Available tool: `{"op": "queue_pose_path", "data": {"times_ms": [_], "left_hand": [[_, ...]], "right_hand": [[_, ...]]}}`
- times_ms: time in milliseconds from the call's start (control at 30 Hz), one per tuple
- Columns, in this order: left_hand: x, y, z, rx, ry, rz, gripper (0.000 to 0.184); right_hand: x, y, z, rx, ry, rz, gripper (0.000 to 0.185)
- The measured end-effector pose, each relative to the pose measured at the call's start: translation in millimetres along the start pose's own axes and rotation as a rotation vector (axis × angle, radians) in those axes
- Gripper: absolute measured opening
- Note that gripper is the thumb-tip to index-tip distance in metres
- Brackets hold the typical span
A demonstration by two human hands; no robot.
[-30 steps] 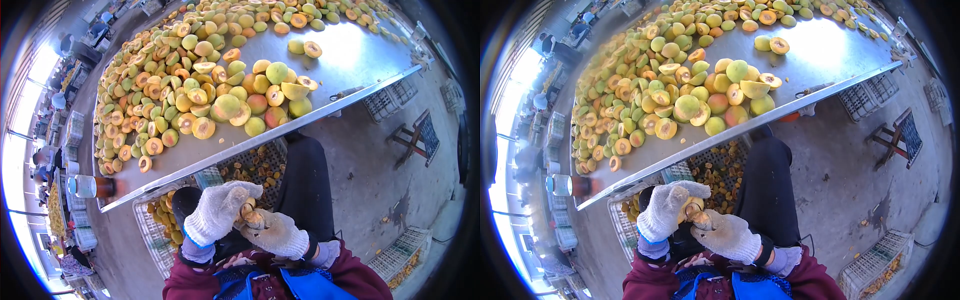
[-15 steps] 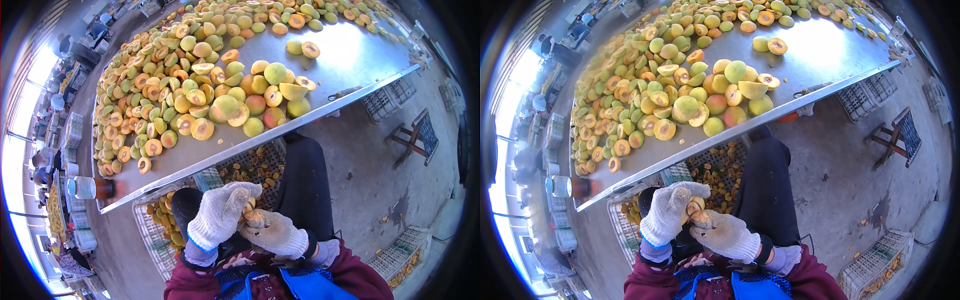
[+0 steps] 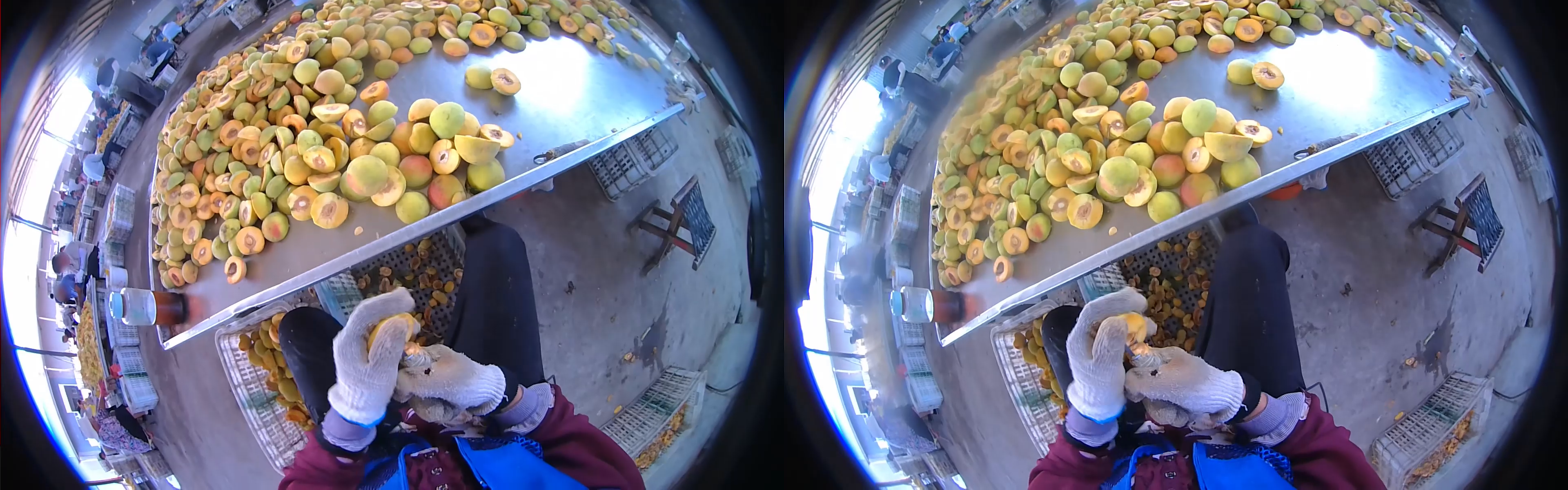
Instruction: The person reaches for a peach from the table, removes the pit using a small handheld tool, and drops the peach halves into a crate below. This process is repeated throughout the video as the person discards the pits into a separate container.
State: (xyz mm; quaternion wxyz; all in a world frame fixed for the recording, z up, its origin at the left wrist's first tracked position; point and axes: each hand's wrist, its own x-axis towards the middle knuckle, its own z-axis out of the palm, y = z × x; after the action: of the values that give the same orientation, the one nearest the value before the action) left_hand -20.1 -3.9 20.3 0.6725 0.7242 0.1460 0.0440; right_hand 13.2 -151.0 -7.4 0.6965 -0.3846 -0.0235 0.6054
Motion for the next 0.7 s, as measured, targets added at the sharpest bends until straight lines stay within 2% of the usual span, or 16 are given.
{"op": "queue_pose_path", "data": {"times_ms": [67,133,200,267,300,333,400,433,467,533,600,667,700], "left_hand": [[8.7,8.8,-9.9,0.039,-0.056,-0.041,0.039],[16.6,10.4,-18.2,0.055,-0.323,-0.111,0.034],[18.6,10.4,-19.1,0.045,-0.346,-0.162,0.031],[22.4,-2.8,-22.8,0.037,-0.476,0.25,0.033],[20.1,-13.9,-17.8,-0.114,-0.429,0.336,0.027],[13.9,-16.2,-10.5,-0.117,-0.427,0.336,0.027],[5.3,-11.9,1.3,-0.408,-0.277,0.129,0.027],[4.2,4.5,3.6,-0.25,-0.255,-0.022,0.048],[6.6,3.7,5.3,-0.253,-0.251,-0.024,0.048],[10.8,1.8,9.1,-0.418,-0.198,-0.169,0.046],[19.3,4.1,6.8,-0.389,-0.202,-0.18,0.041],[37.3,4.9,-4.7,0.372,-0.325,0.3,0.04],[42.3,-2.4,-8.5,0.41,-0.322,0.474,0.042]], "right_hand": [[-3.2,-3.8,-6.6,0.079,-0.183,0.263,0.023],[-1.2,5.7,-10.5,0.152,-0.242,0.179,0.023],[-0.9,13.8,-9.6,0.236,-0.297,0.09,0.023],[-1.8,17.4,-5.0,0.308,-0.331,-0.06,0.024],[-2.3,18.1,-5.5,0.308,-0.328,-0.061,0.024],[-3.7,18.7,-6.4,0.367,-0.384,-0.063,0.024],[-4.2,20.0,-9.6,0.419,-0.439,-0.063,0.024],[-2.5,23.4,-12.8,0.464,-0.44,-0.064,0.024],[-2.3,26.3,-14.5,0.513,-0.441,-0.063,0.023],[-4.0,23.7,-15.5,0.525,-0.437,-0.046,0.024],[-1.5,19.9,-18.3,0.534,-0.429,-0.037,0.024],[4.1,20.8,-21.1,0.471,-0.456,0.013,0.024],[7.6,21.2,-19.4,0.618,-0.63,-0.014,0.025]]}}
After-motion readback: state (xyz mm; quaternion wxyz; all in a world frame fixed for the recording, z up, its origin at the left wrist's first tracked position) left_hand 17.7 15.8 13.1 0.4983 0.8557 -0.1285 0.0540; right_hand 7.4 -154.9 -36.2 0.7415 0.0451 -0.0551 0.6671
